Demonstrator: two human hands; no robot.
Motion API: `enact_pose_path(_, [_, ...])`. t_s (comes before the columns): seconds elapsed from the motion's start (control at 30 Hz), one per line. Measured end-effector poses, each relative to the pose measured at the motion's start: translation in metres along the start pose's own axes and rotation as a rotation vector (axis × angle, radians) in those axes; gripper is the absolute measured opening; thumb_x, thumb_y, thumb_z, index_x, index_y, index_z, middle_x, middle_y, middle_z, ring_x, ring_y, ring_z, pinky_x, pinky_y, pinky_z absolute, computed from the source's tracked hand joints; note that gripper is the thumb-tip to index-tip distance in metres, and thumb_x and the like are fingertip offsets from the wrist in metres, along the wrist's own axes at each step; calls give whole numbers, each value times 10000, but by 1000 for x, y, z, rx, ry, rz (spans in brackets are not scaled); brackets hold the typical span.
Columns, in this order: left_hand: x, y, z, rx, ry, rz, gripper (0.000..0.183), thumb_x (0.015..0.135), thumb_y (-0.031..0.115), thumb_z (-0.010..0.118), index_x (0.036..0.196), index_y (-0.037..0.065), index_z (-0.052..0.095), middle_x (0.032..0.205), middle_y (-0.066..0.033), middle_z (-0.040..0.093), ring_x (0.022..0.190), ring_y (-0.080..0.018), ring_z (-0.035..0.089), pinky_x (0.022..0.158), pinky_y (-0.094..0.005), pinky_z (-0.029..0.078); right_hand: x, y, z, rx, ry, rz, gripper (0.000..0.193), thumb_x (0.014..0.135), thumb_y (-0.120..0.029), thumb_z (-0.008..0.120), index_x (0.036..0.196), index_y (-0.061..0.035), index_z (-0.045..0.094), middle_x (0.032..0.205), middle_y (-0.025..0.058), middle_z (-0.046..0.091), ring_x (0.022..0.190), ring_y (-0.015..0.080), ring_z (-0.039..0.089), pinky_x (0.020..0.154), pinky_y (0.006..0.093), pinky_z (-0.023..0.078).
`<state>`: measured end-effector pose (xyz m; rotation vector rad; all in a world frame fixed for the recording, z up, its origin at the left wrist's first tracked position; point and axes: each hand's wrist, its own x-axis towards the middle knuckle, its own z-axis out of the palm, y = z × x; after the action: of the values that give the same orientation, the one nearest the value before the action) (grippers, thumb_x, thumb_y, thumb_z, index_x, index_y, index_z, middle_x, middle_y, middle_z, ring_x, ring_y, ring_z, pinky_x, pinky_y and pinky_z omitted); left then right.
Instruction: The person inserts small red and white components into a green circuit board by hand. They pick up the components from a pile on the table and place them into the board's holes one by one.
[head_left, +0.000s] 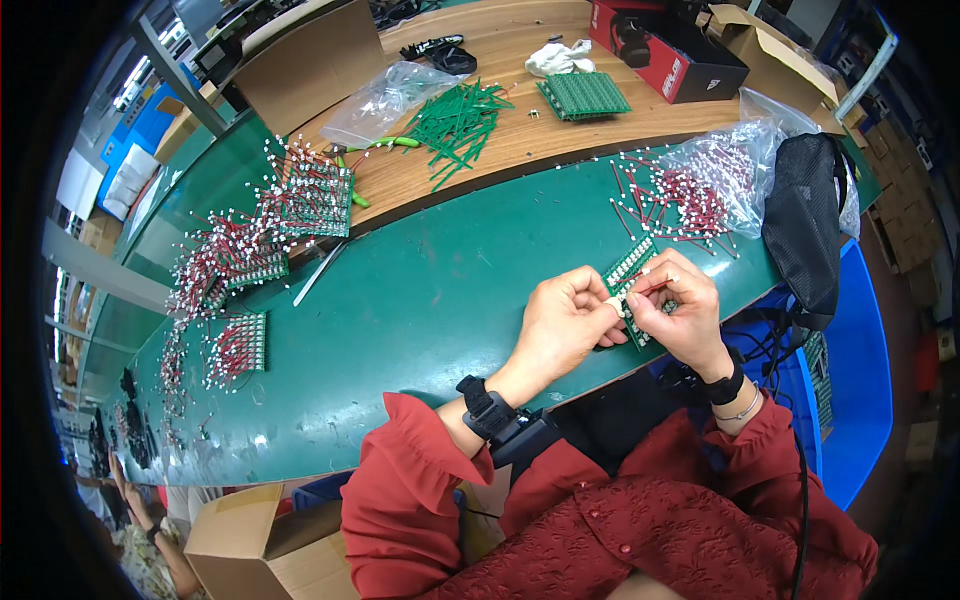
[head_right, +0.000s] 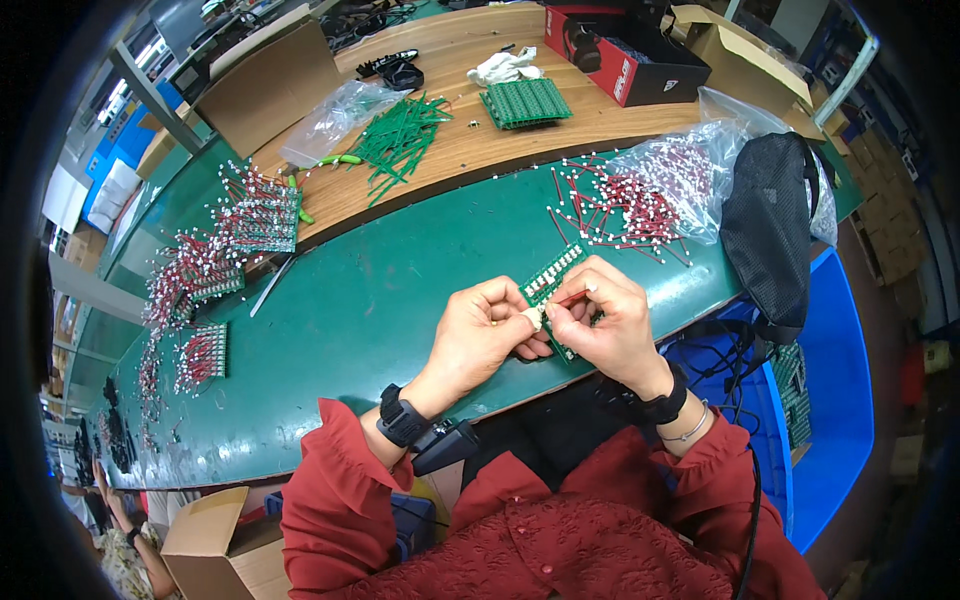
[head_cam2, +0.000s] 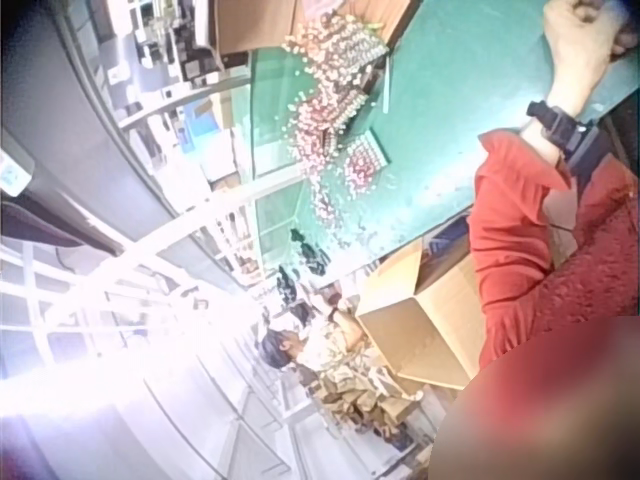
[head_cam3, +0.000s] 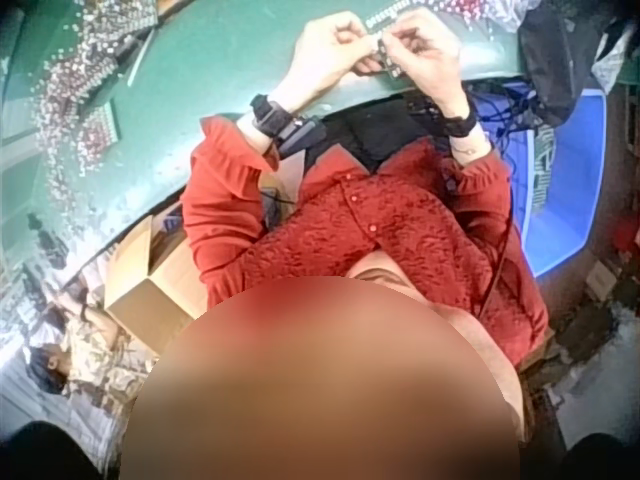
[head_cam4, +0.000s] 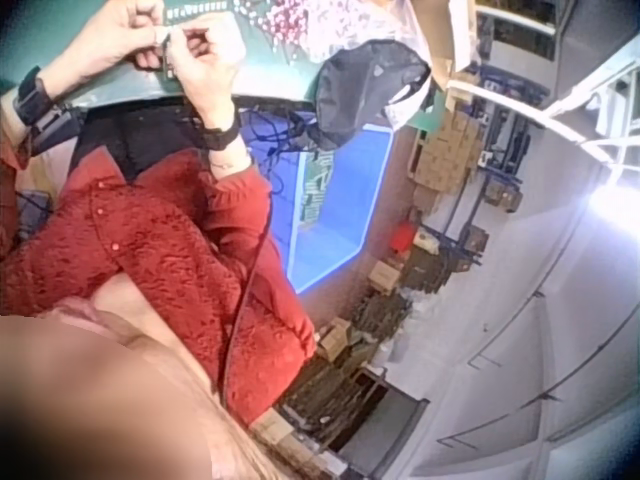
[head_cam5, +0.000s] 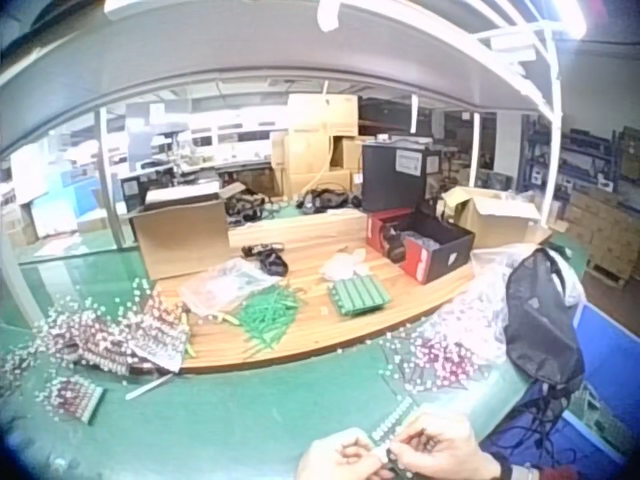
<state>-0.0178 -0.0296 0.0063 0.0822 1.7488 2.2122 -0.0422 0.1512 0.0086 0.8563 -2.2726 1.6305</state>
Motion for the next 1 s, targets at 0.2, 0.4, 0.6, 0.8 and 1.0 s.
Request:
enact_pose_path(0.2, [-1, -1, 0, -14, -4, 1, 43, 910, 3, 576, 896, -18, 542, 788, -126, 688, 709, -194, 712, 602, -270, 575, -1, -6, -3, -84, -35, 16, 86, 752, 74, 675, 802, 18, 633, 879, 70, 582, 664, 65, 565, 543, 190, 467])
enact_pose_path(0.4, [-1, 0, 0, -30, -3, 2, 54, 893, 9, 595, 878, -11, 547, 768, -116, 686, 694, -180, 707, 590, -264, 569, 3, -9, -4, -108, -34, -35, 97, 736, 83, 677, 791, 19, 629, 869, 77, 595, 660, 76, 591, 535, 194, 488])
enact_pose_path(0.6, [-1, -1, -1, -9, -7, 19, 41, 896, 2, 587, 893, -13, 549, 784, -130, 695, 711, -188, 712, 607, -271, 575, 6, -11, -5, -169, -65, -111, 103, 729, 81, 682, 787, 20, 623, 855, 80, 600, 657, 88, 608, 531, 203, 506])
enact_pose_path(0.8, [0, -2, 1, 21, 1, 11, 43, 895, 4, 592, 882, -11, 554, 781, -123, 695, 700, -173, 707, 606, -264, 572, 10, -14, -6, -139, -91, 10, 108, 735, 46, 694, 792, 9, 609, 805, 52, 587, 602, 78, 593, 487, 214, 459])
enact_pose_path(1.0, [1, -2, 0, 40, 0, 18, 42, 902, 11, 585, 879, -12, 559, 777, -121, 694, 696, -166, 704, 611, -261, 572, 12, -18, -9, -253, -162, -49, 123, 731, 68, 691, 822, 31, 618, 838, 84, 612, 644, 117, 614, 539, 211, 517])
